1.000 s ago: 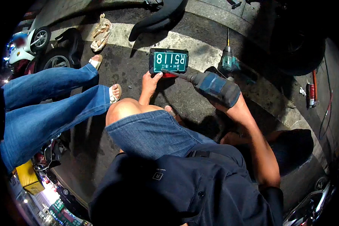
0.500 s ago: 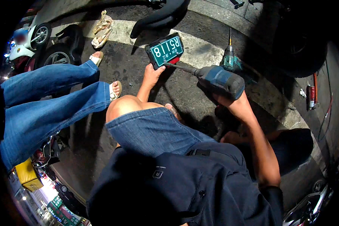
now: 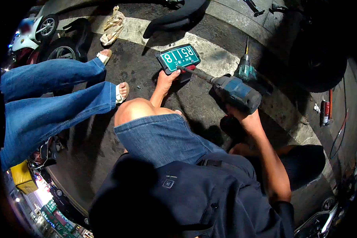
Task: The person disassembles the rear fender and license plate bracket of a scooter, retrieves a container of screws, and then reassembles the tail light and bracket components onto the fender using a power screwdriver.
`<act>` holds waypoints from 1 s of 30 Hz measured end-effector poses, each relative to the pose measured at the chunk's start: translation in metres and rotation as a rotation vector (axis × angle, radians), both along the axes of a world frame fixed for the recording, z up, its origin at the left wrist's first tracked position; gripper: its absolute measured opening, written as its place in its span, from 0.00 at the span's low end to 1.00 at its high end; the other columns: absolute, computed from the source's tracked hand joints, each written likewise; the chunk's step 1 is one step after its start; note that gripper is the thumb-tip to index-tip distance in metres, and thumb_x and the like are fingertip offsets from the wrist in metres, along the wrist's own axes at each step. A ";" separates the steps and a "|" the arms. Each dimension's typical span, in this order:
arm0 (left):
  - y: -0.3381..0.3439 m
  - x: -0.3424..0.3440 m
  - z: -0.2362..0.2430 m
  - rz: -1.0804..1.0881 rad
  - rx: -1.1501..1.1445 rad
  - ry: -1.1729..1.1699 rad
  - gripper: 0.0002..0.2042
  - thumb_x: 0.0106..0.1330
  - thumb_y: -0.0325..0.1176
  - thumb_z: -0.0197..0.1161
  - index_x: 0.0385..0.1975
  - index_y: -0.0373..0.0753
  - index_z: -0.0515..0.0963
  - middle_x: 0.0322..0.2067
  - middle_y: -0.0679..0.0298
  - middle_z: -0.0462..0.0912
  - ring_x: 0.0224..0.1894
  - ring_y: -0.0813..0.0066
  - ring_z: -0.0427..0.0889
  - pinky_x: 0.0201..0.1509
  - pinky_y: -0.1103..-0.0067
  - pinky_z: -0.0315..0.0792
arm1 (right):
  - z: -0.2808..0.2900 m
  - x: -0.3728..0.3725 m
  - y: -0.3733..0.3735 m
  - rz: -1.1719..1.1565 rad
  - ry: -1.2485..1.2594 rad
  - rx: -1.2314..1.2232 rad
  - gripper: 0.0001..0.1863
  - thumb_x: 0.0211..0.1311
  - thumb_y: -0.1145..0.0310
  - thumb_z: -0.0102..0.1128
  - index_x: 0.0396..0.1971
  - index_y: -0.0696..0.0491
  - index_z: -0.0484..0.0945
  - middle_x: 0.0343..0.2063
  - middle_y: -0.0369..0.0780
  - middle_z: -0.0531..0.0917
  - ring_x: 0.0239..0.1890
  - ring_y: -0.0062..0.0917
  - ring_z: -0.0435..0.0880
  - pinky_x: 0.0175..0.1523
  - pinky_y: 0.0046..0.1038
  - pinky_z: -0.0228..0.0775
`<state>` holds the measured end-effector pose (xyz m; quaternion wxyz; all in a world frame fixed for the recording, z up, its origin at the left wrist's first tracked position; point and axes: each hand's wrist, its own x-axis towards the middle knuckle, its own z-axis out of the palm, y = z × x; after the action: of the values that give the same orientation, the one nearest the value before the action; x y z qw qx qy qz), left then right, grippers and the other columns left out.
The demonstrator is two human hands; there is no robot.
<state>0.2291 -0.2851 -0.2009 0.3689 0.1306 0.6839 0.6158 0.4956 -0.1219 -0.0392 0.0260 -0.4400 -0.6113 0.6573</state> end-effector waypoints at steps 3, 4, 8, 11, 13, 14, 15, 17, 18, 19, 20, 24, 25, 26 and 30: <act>-0.010 -0.008 -0.003 -0.052 -0.132 0.194 0.14 0.55 0.38 0.68 0.36 0.36 0.80 0.30 0.65 0.83 0.32 0.78 0.78 0.40 0.79 0.70 | 0.001 -0.004 0.000 0.047 0.048 0.021 0.14 0.50 0.69 0.66 0.37 0.56 0.77 0.28 0.35 0.79 0.30 0.21 0.76 0.37 0.25 0.69; -0.014 -0.010 -0.004 -0.050 -0.133 0.194 0.14 0.55 0.38 0.68 0.36 0.36 0.80 0.30 0.65 0.83 0.32 0.78 0.78 0.40 0.79 0.70 | 0.006 -0.008 0.001 0.050 0.041 0.002 0.14 0.50 0.69 0.66 0.37 0.56 0.77 0.28 0.35 0.79 0.30 0.21 0.76 0.36 0.25 0.69; -0.010 -0.012 -0.001 -0.139 -0.158 0.195 0.13 0.55 0.37 0.68 0.36 0.36 0.80 0.30 0.65 0.82 0.32 0.78 0.77 0.40 0.78 0.71 | -0.020 0.006 0.017 0.020 -0.038 -0.067 0.15 0.49 0.69 0.66 0.38 0.55 0.77 0.30 0.35 0.79 0.31 0.21 0.76 0.37 0.25 0.69; 0.003 -0.012 0.002 -0.194 -0.170 0.139 0.13 0.54 0.34 0.68 0.36 0.36 0.79 0.29 0.66 0.81 0.31 0.79 0.76 0.40 0.78 0.71 | -0.009 0.005 0.025 -0.012 -0.036 -0.029 0.16 0.49 0.70 0.66 0.40 0.56 0.76 0.30 0.35 0.79 0.31 0.22 0.76 0.38 0.25 0.69; -0.012 -0.023 0.004 -0.196 -0.200 0.177 0.13 0.54 0.34 0.69 0.36 0.35 0.79 0.29 0.66 0.81 0.31 0.79 0.76 0.39 0.78 0.71 | 0.003 -0.007 0.016 0.060 -0.011 0.021 0.20 0.48 0.69 0.67 0.43 0.57 0.75 0.33 0.35 0.79 0.33 0.22 0.76 0.39 0.27 0.70; -0.010 -0.024 0.003 -0.212 -0.210 0.198 0.13 0.54 0.34 0.69 0.35 0.35 0.79 0.29 0.67 0.81 0.31 0.79 0.76 0.39 0.78 0.71 | 0.005 -0.009 0.014 0.058 -0.013 0.023 0.20 0.48 0.69 0.67 0.43 0.57 0.75 0.33 0.35 0.79 0.33 0.22 0.76 0.39 0.27 0.70; -0.010 -0.024 -0.001 -0.190 -0.172 0.204 0.13 0.53 0.34 0.69 0.35 0.34 0.79 0.29 0.66 0.81 0.31 0.78 0.76 0.38 0.78 0.71 | 0.006 -0.011 0.013 0.099 0.052 0.101 0.20 0.49 0.69 0.66 0.44 0.57 0.75 0.34 0.35 0.79 0.34 0.22 0.76 0.40 0.27 0.70; -0.018 -0.018 -0.003 -0.154 -0.143 0.197 0.13 0.53 0.34 0.69 0.36 0.34 0.79 0.29 0.66 0.82 0.31 0.78 0.76 0.38 0.78 0.71 | 0.007 -0.014 0.013 0.170 0.127 0.178 0.20 0.50 0.70 0.66 0.45 0.57 0.75 0.35 0.36 0.79 0.36 0.22 0.75 0.42 0.27 0.69; -0.023 -0.016 -0.003 -0.117 -0.115 0.192 0.13 0.53 0.35 0.69 0.36 0.34 0.79 0.29 0.66 0.82 0.31 0.78 0.76 0.38 0.78 0.71 | 0.007 -0.015 0.014 0.199 0.138 0.177 0.19 0.51 0.71 0.65 0.44 0.57 0.75 0.35 0.36 0.79 0.36 0.22 0.75 0.43 0.27 0.69; -0.024 -0.015 0.002 -0.113 -0.116 0.191 0.13 0.53 0.35 0.69 0.36 0.34 0.79 0.29 0.66 0.82 0.31 0.78 0.76 0.38 0.78 0.71 | 0.017 -0.021 0.014 0.179 0.043 0.123 0.18 0.51 0.70 0.65 0.44 0.57 0.76 0.35 0.36 0.79 0.37 0.22 0.74 0.43 0.27 0.69; -0.017 -0.011 0.006 -0.131 -0.147 0.198 0.13 0.54 0.34 0.69 0.36 0.34 0.79 0.29 0.66 0.82 0.31 0.78 0.76 0.38 0.78 0.71 | 0.021 -0.022 0.015 0.147 -0.061 0.076 0.17 0.52 0.70 0.65 0.43 0.57 0.76 0.35 0.35 0.79 0.37 0.21 0.74 0.43 0.26 0.69; -0.004 -0.009 0.013 -0.177 -0.174 0.214 0.13 0.54 0.34 0.68 0.36 0.34 0.79 0.30 0.64 0.82 0.31 0.79 0.76 0.39 0.78 0.71 | 0.004 -0.008 0.012 -0.020 0.001 0.066 0.17 0.50 0.69 0.65 0.42 0.56 0.77 0.34 0.34 0.79 0.36 0.21 0.74 0.41 0.26 0.68; -0.014 -0.017 0.016 -0.181 -0.195 0.246 0.13 0.54 0.34 0.68 0.36 0.34 0.79 0.29 0.64 0.82 0.31 0.78 0.77 0.38 0.78 0.71 | 0.007 -0.015 0.011 -0.002 0.006 0.031 0.17 0.49 0.69 0.65 0.41 0.56 0.77 0.34 0.34 0.78 0.36 0.21 0.74 0.41 0.26 0.68; -0.015 -0.019 0.013 -0.198 -0.202 0.262 0.13 0.54 0.34 0.68 0.36 0.34 0.79 0.29 0.64 0.82 0.31 0.78 0.77 0.38 0.77 0.71 | 0.008 -0.016 0.012 0.003 -0.008 0.009 0.18 0.48 0.69 0.65 0.41 0.56 0.77 0.34 0.33 0.78 0.35 0.21 0.73 0.41 0.26 0.68; -0.017 -0.014 -0.001 -0.170 -0.149 0.280 0.13 0.53 0.34 0.68 0.35 0.34 0.79 0.28 0.62 0.82 0.30 0.76 0.77 0.38 0.77 0.71 | 0.012 -0.019 0.009 -0.002 -0.032 -0.058 0.17 0.48 0.69 0.65 0.40 0.56 0.77 0.33 0.34 0.78 0.35 0.20 0.73 0.41 0.25 0.68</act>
<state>0.2148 -0.3019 -0.2017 0.3294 0.2451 0.7587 0.5057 0.4768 -0.1127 -0.0274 0.0044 -0.4515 -0.5920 0.6676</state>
